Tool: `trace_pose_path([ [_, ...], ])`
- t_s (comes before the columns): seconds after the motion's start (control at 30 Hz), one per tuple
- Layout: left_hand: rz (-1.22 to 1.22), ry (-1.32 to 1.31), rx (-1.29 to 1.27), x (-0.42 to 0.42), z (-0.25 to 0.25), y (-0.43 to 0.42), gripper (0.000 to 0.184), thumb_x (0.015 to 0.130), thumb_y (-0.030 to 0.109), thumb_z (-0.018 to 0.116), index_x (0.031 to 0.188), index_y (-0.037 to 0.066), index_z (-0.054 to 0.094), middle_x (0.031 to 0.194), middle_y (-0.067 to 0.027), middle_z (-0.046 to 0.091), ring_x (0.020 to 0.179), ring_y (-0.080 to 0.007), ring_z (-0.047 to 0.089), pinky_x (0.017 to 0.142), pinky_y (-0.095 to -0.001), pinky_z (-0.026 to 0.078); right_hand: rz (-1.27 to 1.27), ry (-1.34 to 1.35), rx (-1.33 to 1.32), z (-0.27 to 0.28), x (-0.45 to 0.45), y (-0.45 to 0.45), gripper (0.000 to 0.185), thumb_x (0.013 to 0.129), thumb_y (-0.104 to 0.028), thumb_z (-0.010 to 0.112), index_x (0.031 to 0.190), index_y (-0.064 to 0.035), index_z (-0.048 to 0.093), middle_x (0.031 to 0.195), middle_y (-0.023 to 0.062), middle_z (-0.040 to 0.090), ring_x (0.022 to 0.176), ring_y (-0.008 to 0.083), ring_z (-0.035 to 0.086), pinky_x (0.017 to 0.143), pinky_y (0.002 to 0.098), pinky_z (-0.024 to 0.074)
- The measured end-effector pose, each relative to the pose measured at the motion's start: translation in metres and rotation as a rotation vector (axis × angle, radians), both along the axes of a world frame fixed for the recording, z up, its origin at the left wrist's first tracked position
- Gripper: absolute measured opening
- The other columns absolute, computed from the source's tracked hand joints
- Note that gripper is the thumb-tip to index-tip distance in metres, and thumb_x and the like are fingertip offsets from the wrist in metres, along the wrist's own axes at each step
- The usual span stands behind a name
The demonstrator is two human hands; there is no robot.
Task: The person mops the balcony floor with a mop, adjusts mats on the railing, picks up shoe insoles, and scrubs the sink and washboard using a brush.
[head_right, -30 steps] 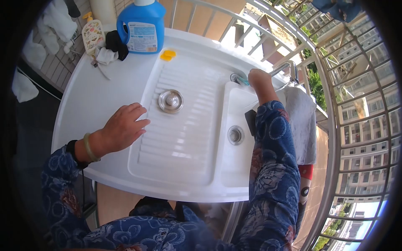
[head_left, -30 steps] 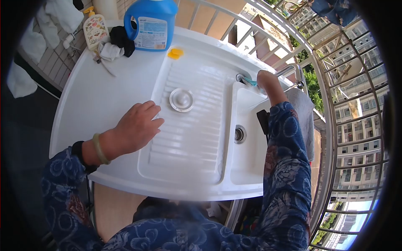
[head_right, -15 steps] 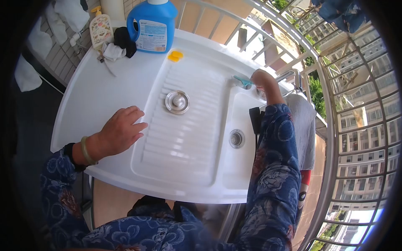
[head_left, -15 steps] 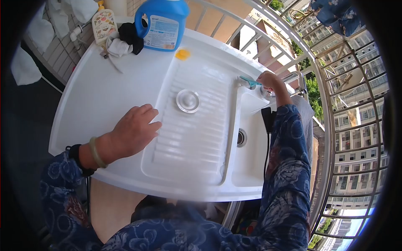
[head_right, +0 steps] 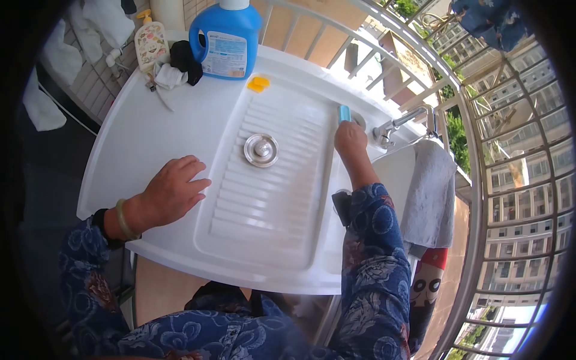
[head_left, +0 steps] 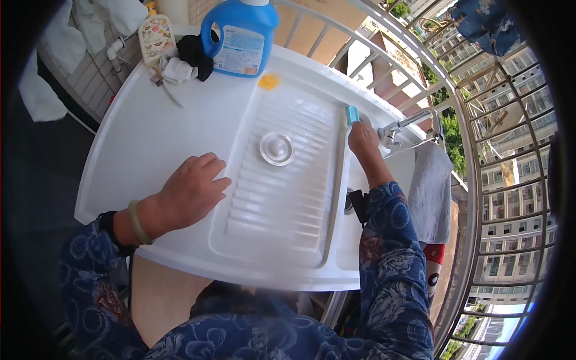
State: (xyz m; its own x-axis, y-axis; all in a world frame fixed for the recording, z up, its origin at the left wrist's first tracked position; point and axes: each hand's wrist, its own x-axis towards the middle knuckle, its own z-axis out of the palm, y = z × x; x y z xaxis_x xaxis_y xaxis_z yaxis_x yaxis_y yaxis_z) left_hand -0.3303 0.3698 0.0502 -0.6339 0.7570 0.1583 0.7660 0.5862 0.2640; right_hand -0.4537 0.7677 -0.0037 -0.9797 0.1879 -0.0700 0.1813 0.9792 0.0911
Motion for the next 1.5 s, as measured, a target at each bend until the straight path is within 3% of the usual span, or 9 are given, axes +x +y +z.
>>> trace_pose_path([
  [0.2, -0.035, 0.066, 0.041, 0.0, -0.007, -0.004, 0.025, 0.071, 0.01, 0.07, 0.094, 0.002, 0.062, 0.102, -0.0145, 0.054, 0.106, -0.0317, 0.05, 0.087, -0.0399, 0.042, 0.372, 0.08, -0.261, -0.003, 0.007, -0.081, 0.031, 0.086, -0.008, 0.045, 0.111, -0.0099, 0.063, 0.09, 0.0198, 0.066, 0.086, 0.0356, 0.064, 0.074, 0.0435, 0.0508],
  [0.47, -0.028, 0.044, 0.043, 0.006, -0.009, -0.013, 0.026, 0.071, 0.01, 0.07, 0.094, 0.002, 0.062, 0.102, -0.0143, 0.054, 0.103, -0.0315, 0.05, 0.086, -0.0402, 0.042, 0.062, -0.03, 0.109, -0.005, -0.026, 0.024, 0.026, 0.082, -0.007, 0.05, 0.102, -0.0009, 0.066, 0.094, 0.0215, 0.066, 0.09, 0.0367, 0.064, 0.077, 0.0438, 0.0509],
  [0.67, 0.005, -0.035, -0.008, 0.007, -0.013, -0.016, 0.033, 0.069, 0.006, 0.073, 0.1, 0.002, 0.064, 0.112, -0.0163, 0.055, 0.11, -0.0342, 0.05, 0.092, -0.0421, 0.041, 0.295, 0.075, -0.058, -0.001, -0.026, -0.073, 0.031, 0.089, -0.01, 0.045, 0.113, -0.0117, 0.063, 0.09, 0.0193, 0.067, 0.086, 0.0354, 0.065, 0.075, 0.0447, 0.0506],
  [0.73, -0.011, -0.035, -0.004, 0.008, -0.014, -0.014, 0.033, 0.069, 0.006, 0.073, 0.1, 0.002, 0.064, 0.111, -0.0162, 0.055, 0.111, -0.0342, 0.05, 0.092, -0.0421, 0.041, 0.33, 0.057, -0.065, -0.015, -0.033, -0.101, 0.021, 0.084, -0.008, 0.047, 0.096, -0.0085, 0.065, 0.09, 0.0168, 0.067, 0.084, 0.0338, 0.065, 0.074, 0.0426, 0.0518],
  [0.87, -0.008, -0.024, 0.021, 0.01, -0.016, -0.02, 0.033, 0.07, 0.006, 0.073, 0.101, 0.002, 0.064, 0.111, -0.0159, 0.055, 0.111, -0.0343, 0.05, 0.093, -0.0421, 0.041, 0.272, 0.221, -0.229, -0.042, -0.035, -0.07, 0.026, 0.085, -0.009, 0.047, 0.1, -0.0107, 0.067, 0.091, 0.0167, 0.067, 0.089, 0.0335, 0.064, 0.078, 0.0428, 0.0509],
  [1.03, 0.04, -0.021, 0.013, 0.016, -0.018, -0.037, 0.033, 0.07, 0.007, 0.073, 0.101, 0.002, 0.064, 0.112, -0.0161, 0.055, 0.111, -0.0342, 0.05, 0.093, -0.042, 0.041, 0.063, 0.051, 0.062, -0.034, -0.023, 0.014, 0.027, 0.086, -0.011, 0.047, 0.105, -0.0077, 0.067, 0.098, 0.0176, 0.067, 0.093, 0.0346, 0.064, 0.08, 0.0427, 0.0508],
  [1.2, 0.081, -0.02, -0.007, 0.022, -0.023, -0.051, 0.033, 0.069, 0.007, 0.073, 0.101, 0.002, 0.064, 0.111, -0.016, 0.055, 0.111, -0.0345, 0.05, 0.092, -0.0419, 0.041, 0.309, 0.198, -0.107, -0.016, -0.015, -0.076, 0.027, 0.087, -0.014, 0.051, 0.107, -0.0141, 0.068, 0.083, 0.0186, 0.066, 0.078, 0.0351, 0.065, 0.069, 0.0444, 0.0497],
  [1.33, 0.074, -0.053, -0.004, 0.02, -0.026, -0.054, 0.033, 0.069, 0.007, 0.073, 0.1, 0.002, 0.064, 0.111, -0.0161, 0.055, 0.11, -0.0343, 0.05, 0.092, -0.0417, 0.041, 0.444, 0.101, -0.192, -0.026, -0.012, -0.14, 0.031, 0.085, -0.009, 0.046, 0.107, -0.011, 0.067, 0.087, 0.0175, 0.067, 0.083, 0.0342, 0.065, 0.074, 0.0427, 0.0509],
  [1.5, 0.072, -0.029, 0.027, 0.024, -0.027, -0.057, 0.032, 0.069, 0.006, 0.073, 0.1, 0.002, 0.064, 0.11, -0.0161, 0.055, 0.109, -0.034, 0.051, 0.092, -0.0415, 0.042, 0.117, -0.051, 0.139, -0.039, -0.03, -0.035, 0.023, 0.083, -0.009, 0.051, 0.097, -0.0064, 0.069, 0.091, 0.0186, 0.067, 0.087, 0.0339, 0.066, 0.073, 0.0416, 0.0522],
])
